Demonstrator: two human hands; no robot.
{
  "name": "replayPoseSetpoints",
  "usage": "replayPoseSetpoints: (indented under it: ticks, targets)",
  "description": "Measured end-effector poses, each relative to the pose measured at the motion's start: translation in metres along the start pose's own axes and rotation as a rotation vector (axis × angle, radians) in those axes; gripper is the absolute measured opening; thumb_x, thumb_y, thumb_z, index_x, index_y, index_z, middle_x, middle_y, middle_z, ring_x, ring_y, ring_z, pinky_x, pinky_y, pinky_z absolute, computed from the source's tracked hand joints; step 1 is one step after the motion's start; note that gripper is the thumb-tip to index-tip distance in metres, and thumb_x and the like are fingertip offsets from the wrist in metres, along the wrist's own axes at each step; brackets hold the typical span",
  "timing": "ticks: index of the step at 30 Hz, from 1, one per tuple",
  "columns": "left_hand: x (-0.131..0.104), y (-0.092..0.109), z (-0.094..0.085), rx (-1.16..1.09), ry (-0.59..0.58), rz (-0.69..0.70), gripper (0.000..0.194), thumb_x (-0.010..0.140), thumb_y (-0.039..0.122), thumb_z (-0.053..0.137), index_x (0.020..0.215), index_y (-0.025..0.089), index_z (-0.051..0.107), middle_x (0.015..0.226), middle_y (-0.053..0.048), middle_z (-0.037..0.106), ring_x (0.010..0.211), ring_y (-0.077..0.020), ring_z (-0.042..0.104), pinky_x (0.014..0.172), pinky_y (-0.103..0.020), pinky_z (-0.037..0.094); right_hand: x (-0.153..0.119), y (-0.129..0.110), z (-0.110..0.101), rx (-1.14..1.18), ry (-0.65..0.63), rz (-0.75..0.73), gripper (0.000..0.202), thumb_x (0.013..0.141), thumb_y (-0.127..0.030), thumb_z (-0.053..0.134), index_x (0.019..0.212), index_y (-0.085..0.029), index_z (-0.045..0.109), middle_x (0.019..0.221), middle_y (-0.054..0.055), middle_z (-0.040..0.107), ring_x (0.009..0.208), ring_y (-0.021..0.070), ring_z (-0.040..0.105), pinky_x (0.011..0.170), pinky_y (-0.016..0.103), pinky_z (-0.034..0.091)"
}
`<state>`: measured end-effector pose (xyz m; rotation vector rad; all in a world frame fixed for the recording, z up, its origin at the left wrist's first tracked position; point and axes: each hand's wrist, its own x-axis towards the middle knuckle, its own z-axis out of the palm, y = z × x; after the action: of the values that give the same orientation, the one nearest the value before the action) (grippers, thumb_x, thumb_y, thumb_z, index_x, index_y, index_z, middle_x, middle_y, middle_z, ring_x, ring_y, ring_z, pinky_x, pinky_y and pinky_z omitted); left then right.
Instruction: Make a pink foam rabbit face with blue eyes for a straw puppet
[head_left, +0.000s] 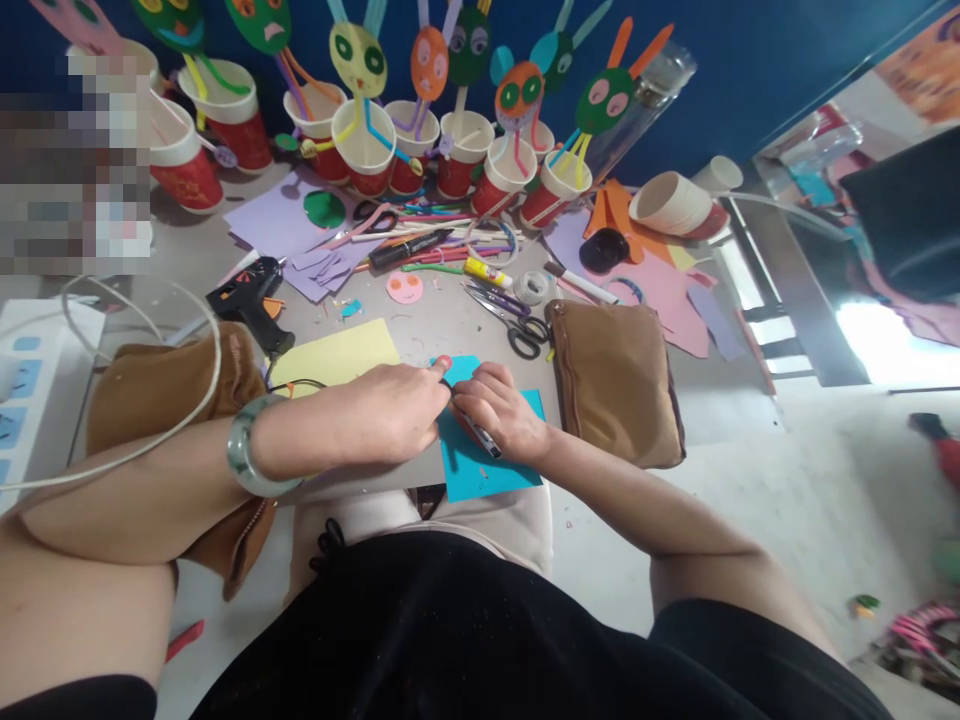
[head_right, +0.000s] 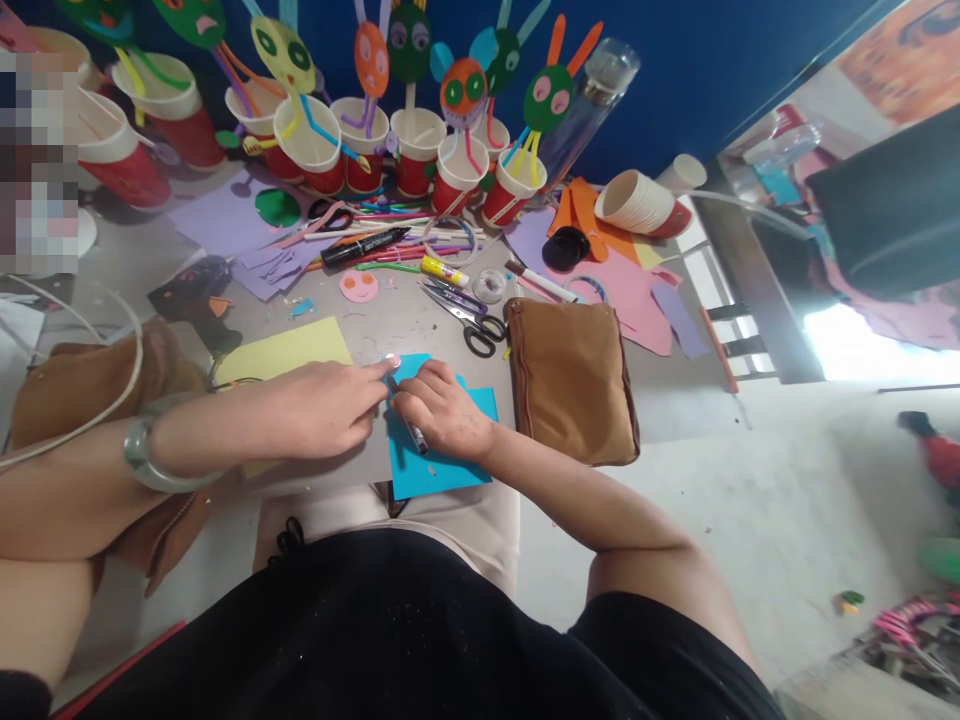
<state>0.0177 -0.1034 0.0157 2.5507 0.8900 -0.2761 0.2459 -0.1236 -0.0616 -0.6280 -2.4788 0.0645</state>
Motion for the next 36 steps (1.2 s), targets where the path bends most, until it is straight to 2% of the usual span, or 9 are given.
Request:
replayPoseSetpoints:
  ticks: [6, 14, 19, 22, 24, 26, 30, 32, 36]
  targets:
    - [-0.002, 0.001, -0.001, 0.002, 0.005, 0.001, 0.027, 0.095, 0.018, 0.046, 0.098, 0.012, 0.072, 0.135, -0.024, 0.072, 0.078, -0.0239, 0.074, 0.070, -0.037, 0.055, -0.004, 0.000, -0.003, 0.013, -0.044, 0.029, 0.022, 0.097, -0.008, 0.055, 0.109, -0.026, 0.053, 0.091, 0.003, 0.069, 0.081, 0.0208, 0.058, 0.088, 0.043, 0.050]
    - [-0.001, -0.003, 0.004, -0.092, 0.041, 0.008, 0.025, 0.093, 0.018, 0.050, 0.097, 0.014, 0.074, 0.109, -0.016, 0.077, 0.071, -0.0202, 0.071, 0.072, -0.034, 0.055, -0.010, 0.007, -0.009, 0.042, -0.050, 0.071, 0.020, 0.096, -0.009, 0.056, 0.105, -0.027, 0.053, 0.091, 0.003, 0.069, 0.080, 0.0209, 0.061, 0.087, 0.045, 0.052]
    - [-0.002, -0.004, 0.007, -0.062, 0.053, 0.035, 0.025, 0.095, 0.019, 0.049, 0.097, 0.013, 0.072, 0.104, -0.016, 0.077, 0.072, -0.0201, 0.070, 0.071, -0.033, 0.052, -0.011, 0.012, -0.010, 0.097, 0.121, 0.087, 0.025, 0.096, -0.011, 0.059, 0.115, -0.028, 0.054, 0.091, 0.003, 0.072, 0.075, 0.0201, 0.064, 0.083, 0.044, 0.055]
    - [-0.002, -0.004, 0.007, -0.022, 0.055, 0.061, 0.026, 0.096, 0.020, 0.046, 0.093, 0.014, 0.071, 0.089, -0.014, 0.075, 0.068, -0.0219, 0.068, 0.065, -0.034, 0.049, -0.008, 0.016, -0.015, 0.114, 0.183, 0.273, 0.023, 0.102, -0.018, 0.054, 0.122, -0.028, 0.059, 0.093, 0.004, 0.075, 0.076, 0.0208, 0.069, 0.085, 0.045, 0.056]
    - [-0.002, -0.004, 0.007, 0.016, 0.072, 0.073, 0.026, 0.095, 0.019, 0.044, 0.092, 0.015, 0.070, 0.083, -0.013, 0.073, 0.067, -0.0239, 0.068, 0.062, -0.035, 0.046, -0.001, 0.020, -0.017, 0.174, 0.129, 0.436, 0.019, 0.106, -0.024, 0.051, 0.120, -0.027, 0.064, 0.097, 0.005, 0.077, 0.082, 0.0207, 0.071, 0.082, 0.042, 0.056]
    - [-0.001, -0.002, 0.004, 0.042, 0.090, 0.069, 0.025, 0.094, 0.017, 0.044, 0.093, 0.015, 0.069, 0.082, -0.013, 0.073, 0.068, -0.0253, 0.069, 0.060, -0.035, 0.044, 0.007, 0.024, -0.017, 0.277, 0.038, 0.525, 0.017, 0.105, -0.029, 0.056, 0.118, -0.024, 0.066, 0.100, 0.006, 0.077, 0.084, 0.0188, 0.072, 0.078, 0.035, 0.056]
    - [0.003, 0.002, -0.002, 0.050, 0.079, 0.018, 0.027, 0.094, 0.015, 0.042, 0.097, 0.013, 0.069, 0.084, -0.014, 0.075, 0.070, -0.0258, 0.071, 0.060, -0.035, 0.043, 0.021, 0.032, -0.007, 0.427, -0.082, 0.508, 0.027, 0.094, -0.024, 0.068, 0.120, -0.020, 0.063, 0.108, 0.008, 0.076, 0.079, 0.0147, 0.069, 0.074, 0.029, 0.055]
    - [0.006, 0.004, -0.004, 0.056, 0.078, 0.002, 0.028, 0.094, 0.015, 0.043, 0.100, 0.012, 0.070, 0.087, -0.014, 0.076, 0.071, -0.0257, 0.072, 0.061, -0.034, 0.043, 0.024, 0.033, -0.001, 0.443, -0.095, 0.493, 0.029, 0.090, -0.017, 0.065, 0.119, -0.020, 0.063, 0.109, 0.007, 0.075, 0.077, 0.0138, 0.066, 0.072, 0.028, 0.054]
    - [0.009, 0.007, -0.003, 0.089, 0.103, 0.005, 0.026, 0.094, 0.014, 0.046, 0.105, 0.011, 0.069, 0.089, -0.014, 0.077, 0.071, -0.0252, 0.073, 0.058, -0.033, 0.041, 0.025, 0.032, 0.007, 0.426, -0.088, 0.471, 0.024, 0.087, -0.011, 0.059, 0.108, -0.020, 0.065, 0.098, 0.005, 0.072, 0.076, 0.0140, 0.062, 0.072, 0.028, 0.052]
